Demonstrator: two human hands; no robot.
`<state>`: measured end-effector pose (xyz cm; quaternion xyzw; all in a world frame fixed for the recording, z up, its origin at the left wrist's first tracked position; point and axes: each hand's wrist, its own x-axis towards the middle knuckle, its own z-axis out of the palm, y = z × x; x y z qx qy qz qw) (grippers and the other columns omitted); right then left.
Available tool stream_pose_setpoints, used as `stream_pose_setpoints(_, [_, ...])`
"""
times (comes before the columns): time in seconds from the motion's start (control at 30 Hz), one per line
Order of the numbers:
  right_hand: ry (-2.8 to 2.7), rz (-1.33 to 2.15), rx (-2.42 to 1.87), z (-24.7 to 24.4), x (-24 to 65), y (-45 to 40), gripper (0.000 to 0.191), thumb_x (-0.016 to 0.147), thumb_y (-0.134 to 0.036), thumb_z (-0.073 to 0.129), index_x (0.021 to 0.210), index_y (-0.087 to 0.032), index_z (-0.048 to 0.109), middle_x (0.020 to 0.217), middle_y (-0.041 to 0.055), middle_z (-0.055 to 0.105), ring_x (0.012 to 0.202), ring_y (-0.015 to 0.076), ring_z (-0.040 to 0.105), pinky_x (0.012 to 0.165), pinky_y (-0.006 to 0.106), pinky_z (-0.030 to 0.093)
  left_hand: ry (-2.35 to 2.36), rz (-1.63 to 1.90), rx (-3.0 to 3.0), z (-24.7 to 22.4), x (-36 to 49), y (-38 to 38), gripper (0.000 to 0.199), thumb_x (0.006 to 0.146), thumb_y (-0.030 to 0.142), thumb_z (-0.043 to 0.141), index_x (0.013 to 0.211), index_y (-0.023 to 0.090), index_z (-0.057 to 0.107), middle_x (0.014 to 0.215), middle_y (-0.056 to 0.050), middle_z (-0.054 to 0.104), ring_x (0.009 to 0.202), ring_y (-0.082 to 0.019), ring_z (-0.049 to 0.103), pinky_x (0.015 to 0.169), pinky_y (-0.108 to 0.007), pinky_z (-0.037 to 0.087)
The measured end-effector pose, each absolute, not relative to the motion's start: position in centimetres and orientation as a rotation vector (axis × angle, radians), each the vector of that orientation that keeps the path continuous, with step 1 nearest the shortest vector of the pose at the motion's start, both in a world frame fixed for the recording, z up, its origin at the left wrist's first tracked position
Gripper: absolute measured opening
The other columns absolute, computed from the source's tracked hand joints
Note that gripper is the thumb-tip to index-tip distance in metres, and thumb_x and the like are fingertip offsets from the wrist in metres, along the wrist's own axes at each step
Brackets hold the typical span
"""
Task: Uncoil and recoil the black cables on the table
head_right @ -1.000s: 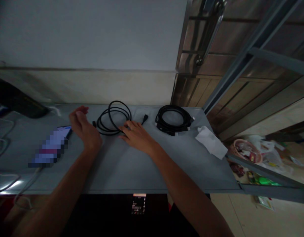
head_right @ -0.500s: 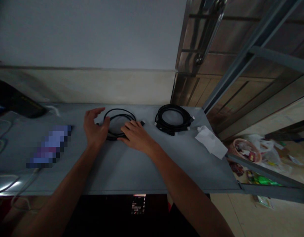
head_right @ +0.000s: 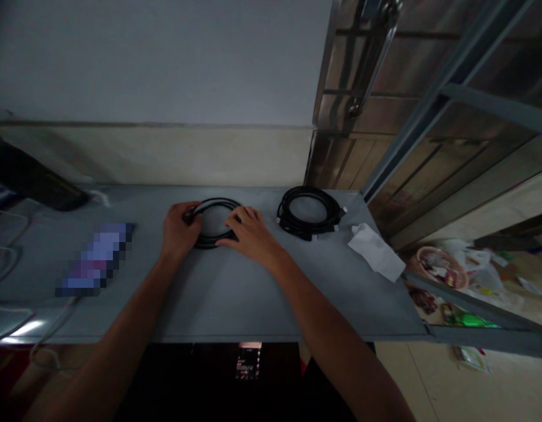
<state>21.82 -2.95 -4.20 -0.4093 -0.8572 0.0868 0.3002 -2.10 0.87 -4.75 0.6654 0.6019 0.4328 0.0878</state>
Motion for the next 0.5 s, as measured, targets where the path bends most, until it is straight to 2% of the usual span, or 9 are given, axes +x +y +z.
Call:
stream_pose_setpoints(0.13, [-2.33,0.223,-1.018,-4.1,21.6,-3.0,0.036,0.106,-0.049,0.079,0.122,-0.017,0.078,0.133,0.0125,0.068,0.132,0.0279,0.058,0.121,0.041,0.047,1.77,1.247,2.016,-5.0,-2.0,1.0,0.036,0.091,0.025,0.071,0.125,0.018,0.077,0.129,-0.017,0.071,0.117,-0.034,0.073,0.115,-0.054,0.058])
stream_pose_setpoints(0.23, [-2.395,0.172,-1.028,-3.7,21.5,-3.1,0.031,0.112,-0.047,0.07,0.118,-0.017,0.079,0.124,0.0104,0.073,0.123,0.0267,0.063,0.118,0.041,0.047,1.755,1.298,1.999,-5.4,-1.8,1.2,0.036,0.097,0.035,0.069,0.128,0.018,0.073,0.132,-0.017,0.07,0.116,-0.031,0.073,0.113,-0.051,0.058])
stream_pose_setpoints(0.37, [-2.347,0.161,-1.063,-3.2,21.6,-3.1,0.026,0.119,-0.039,0.059,0.12,-0.02,0.076,0.12,0.0091,0.078,0.118,0.0256,0.068,0.116,0.041,0.048,1.75,1.363,1.958,-5.8,-1.6,1.5,0.04,0.109,0.051,0.055,0.129,0.019,0.068,0.13,-0.018,0.072,0.118,-0.03,0.071,0.11,-0.049,0.057])
stream_pose_setpoints(0.5, [-2.182,0.207,-1.124,-2.9,22.0,-3.0,0.025,0.123,-0.037,0.05,0.119,-0.022,0.07,0.119,0.0101,0.08,0.115,0.026,0.073,0.109,0.041,0.051,1.755,1.346,1.964,-6.0,-1.5,1.8,0.05,0.116,0.06,0.038,0.121,0.021,0.068,0.115,-0.016,0.075,0.116,-0.032,0.07,0.11,-0.052,0.054])
